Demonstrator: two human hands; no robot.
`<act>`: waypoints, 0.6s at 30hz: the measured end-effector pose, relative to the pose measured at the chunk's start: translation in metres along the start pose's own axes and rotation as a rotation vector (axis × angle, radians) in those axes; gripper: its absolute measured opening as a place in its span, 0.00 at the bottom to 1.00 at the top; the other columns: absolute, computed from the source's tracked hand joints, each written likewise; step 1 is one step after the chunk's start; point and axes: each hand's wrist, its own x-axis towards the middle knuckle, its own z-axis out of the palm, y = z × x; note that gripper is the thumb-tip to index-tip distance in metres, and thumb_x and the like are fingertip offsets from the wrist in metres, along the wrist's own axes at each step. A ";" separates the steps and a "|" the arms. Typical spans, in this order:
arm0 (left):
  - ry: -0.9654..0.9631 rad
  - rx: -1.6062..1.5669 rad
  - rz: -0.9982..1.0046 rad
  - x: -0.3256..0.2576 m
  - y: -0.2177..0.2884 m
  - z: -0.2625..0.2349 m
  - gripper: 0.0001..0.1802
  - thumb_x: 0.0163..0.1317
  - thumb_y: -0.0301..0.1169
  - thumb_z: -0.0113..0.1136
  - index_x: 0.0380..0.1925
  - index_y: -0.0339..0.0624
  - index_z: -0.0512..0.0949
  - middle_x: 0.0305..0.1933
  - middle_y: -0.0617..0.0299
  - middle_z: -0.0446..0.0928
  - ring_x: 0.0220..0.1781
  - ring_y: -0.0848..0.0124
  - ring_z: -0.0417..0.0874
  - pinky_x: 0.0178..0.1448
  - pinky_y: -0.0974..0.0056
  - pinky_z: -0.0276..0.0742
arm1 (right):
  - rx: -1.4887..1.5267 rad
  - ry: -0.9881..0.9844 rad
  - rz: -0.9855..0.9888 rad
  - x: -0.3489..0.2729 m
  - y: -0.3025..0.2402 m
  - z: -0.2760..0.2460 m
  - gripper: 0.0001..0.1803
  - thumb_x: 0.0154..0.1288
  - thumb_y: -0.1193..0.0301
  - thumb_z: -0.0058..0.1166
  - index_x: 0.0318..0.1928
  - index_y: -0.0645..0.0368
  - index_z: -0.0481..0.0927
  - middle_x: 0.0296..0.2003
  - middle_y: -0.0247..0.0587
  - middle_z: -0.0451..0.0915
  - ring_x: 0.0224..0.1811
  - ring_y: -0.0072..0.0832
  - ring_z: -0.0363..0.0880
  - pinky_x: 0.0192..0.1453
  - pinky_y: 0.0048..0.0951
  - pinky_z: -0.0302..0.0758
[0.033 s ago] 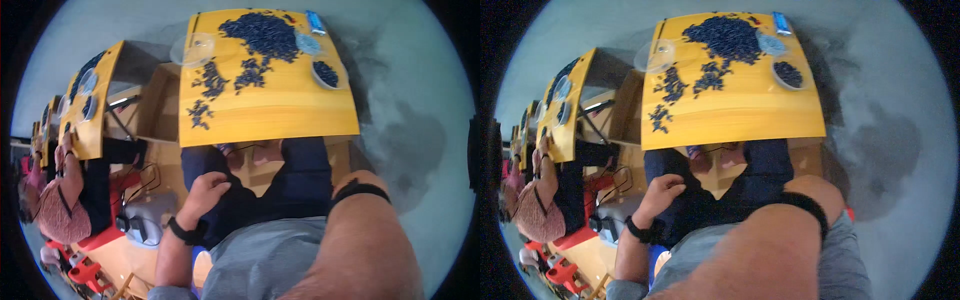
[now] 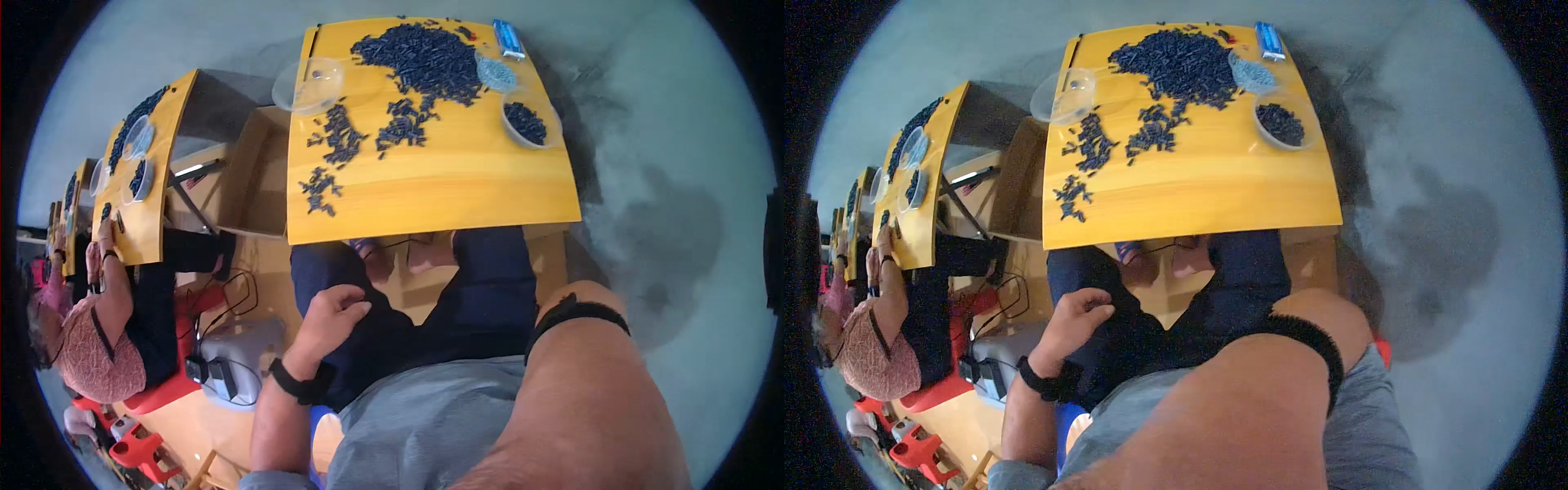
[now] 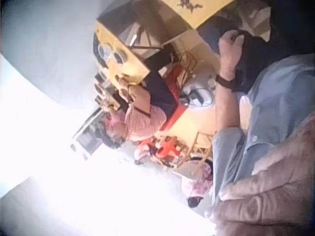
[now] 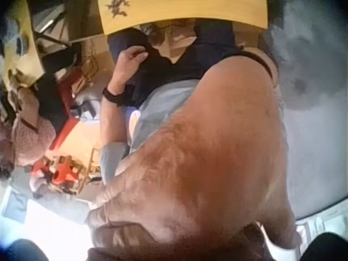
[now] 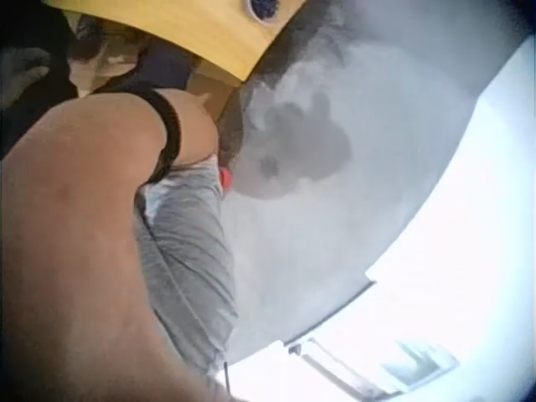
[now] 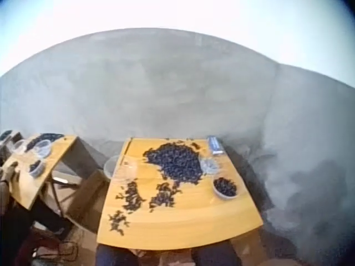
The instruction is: Assembling small blue plastic components with white inserts by hand.
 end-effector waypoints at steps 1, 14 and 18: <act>-0.009 0.010 -0.005 0.002 0.000 0.001 0.13 0.55 0.28 0.63 0.38 0.31 0.79 0.31 0.51 0.81 0.34 0.68 0.82 0.40 0.66 0.76 | -0.008 0.001 0.011 -0.002 -0.005 -0.001 0.24 0.65 0.56 0.52 0.48 0.66 0.74 0.49 0.51 0.77 0.46 0.33 0.80 0.49 0.33 0.76; -0.023 -0.037 -0.016 0.006 0.016 0.006 0.14 0.58 0.26 0.61 0.43 0.30 0.78 0.38 0.58 0.81 0.40 0.74 0.79 0.46 0.69 0.74 | -1.417 0.643 0.820 -0.093 0.048 -0.084 0.05 0.59 0.75 0.56 0.34 0.65 0.79 0.28 0.44 0.81 0.28 0.31 0.79 0.35 0.29 0.74; 0.031 -0.186 -0.022 0.003 0.015 0.004 0.12 0.60 0.24 0.59 0.44 0.31 0.78 0.40 0.60 0.81 0.43 0.75 0.79 0.49 0.70 0.74 | -1.187 0.998 0.895 -0.132 0.088 -0.116 0.05 0.60 0.74 0.52 0.31 0.65 0.77 0.24 0.47 0.79 0.26 0.34 0.78 0.34 0.33 0.73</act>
